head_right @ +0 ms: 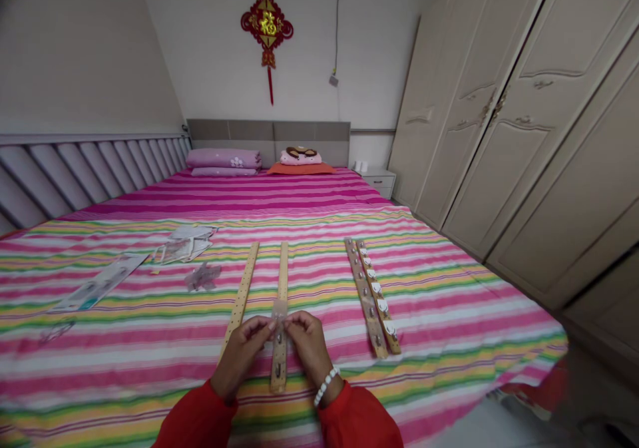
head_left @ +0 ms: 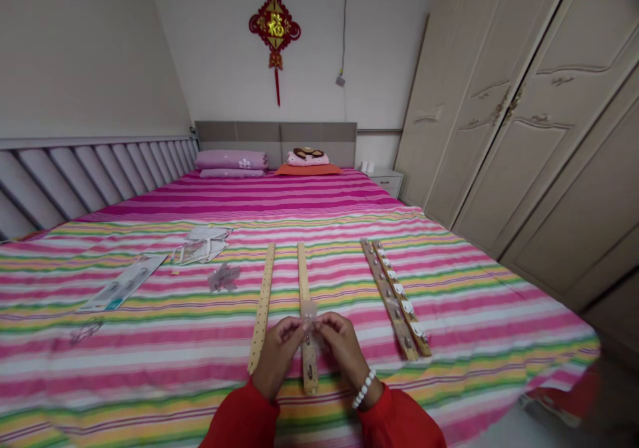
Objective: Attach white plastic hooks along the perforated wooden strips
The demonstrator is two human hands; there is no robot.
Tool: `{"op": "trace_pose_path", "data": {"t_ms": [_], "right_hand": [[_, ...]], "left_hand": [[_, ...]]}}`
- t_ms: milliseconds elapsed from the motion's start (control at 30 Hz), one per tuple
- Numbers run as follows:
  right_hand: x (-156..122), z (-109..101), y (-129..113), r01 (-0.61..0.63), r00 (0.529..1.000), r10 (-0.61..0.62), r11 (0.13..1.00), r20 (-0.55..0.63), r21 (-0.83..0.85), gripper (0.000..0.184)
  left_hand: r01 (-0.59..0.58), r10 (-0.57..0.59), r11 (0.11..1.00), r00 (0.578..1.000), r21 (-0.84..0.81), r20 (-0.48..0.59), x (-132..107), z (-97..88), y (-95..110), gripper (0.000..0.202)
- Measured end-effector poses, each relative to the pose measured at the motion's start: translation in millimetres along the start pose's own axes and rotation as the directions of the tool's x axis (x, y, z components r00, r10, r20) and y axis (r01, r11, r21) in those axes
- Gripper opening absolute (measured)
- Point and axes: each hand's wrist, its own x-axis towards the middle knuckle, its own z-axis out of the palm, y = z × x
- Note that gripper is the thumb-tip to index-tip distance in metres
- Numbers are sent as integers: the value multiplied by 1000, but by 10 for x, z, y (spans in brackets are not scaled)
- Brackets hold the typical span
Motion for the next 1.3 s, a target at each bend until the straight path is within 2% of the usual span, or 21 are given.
{"op": "trace_pose_path", "data": {"t_ms": [133,267,367,467,533,633,733,833,900,1000,1067,1133,1300], "right_hand": [[12,-44,-2,37,999,-37,999,10,-37,8],[13,-63,-54,100,994,-87,973,72,-207,11],[6,-59,-100,160,981,-111,926,160,-343,10],[13,-59,-137,214,966,-125,875,225,-435,11],[31,-65,-167,224,963,-126,864,237,-452,11],[75,-80,-215,188,973,-121,908,196,-374,5],[116,-93,-213,115,993,-108,971,46,-209,14],[128,-93,-118,34,996,-42,995,-81,-96,21],[117,-76,-33,-26,998,22,997,-61,-66,25],[90,-36,46,-86,996,86,996,5,-28,32],[85,-16,43,-71,997,71,997,1,6,34],[97,-14,10,-41,999,41,999,-24,19,33],[161,-63,-57,5,998,-9,997,-60,-73,33]], "left_hand": [[-39,41,996,999,83,-20,-6,-61,-44,34],[-171,206,954,971,248,-121,20,-138,-65,25],[-286,324,892,944,350,-54,46,-177,-27,24],[-334,350,859,936,389,30,51,-189,8,18],[-325,344,851,939,412,30,42,-185,6,15],[-245,280,904,958,351,-53,30,-174,-30,16],[-100,122,985,979,139,-161,34,-162,-82,26],[69,-83,995,974,-72,-210,50,-134,-142,36],[156,-197,969,955,-189,-221,59,-97,-186,41],[203,-278,929,934,-309,-222,62,-30,-245,44],[210,-285,925,935,-318,-212,62,-3,-269,44],[184,-239,949,949,-257,-203,64,-5,-274,41],[-28,27,1000,992,-6,-124,97,-90,-194,27]]}}
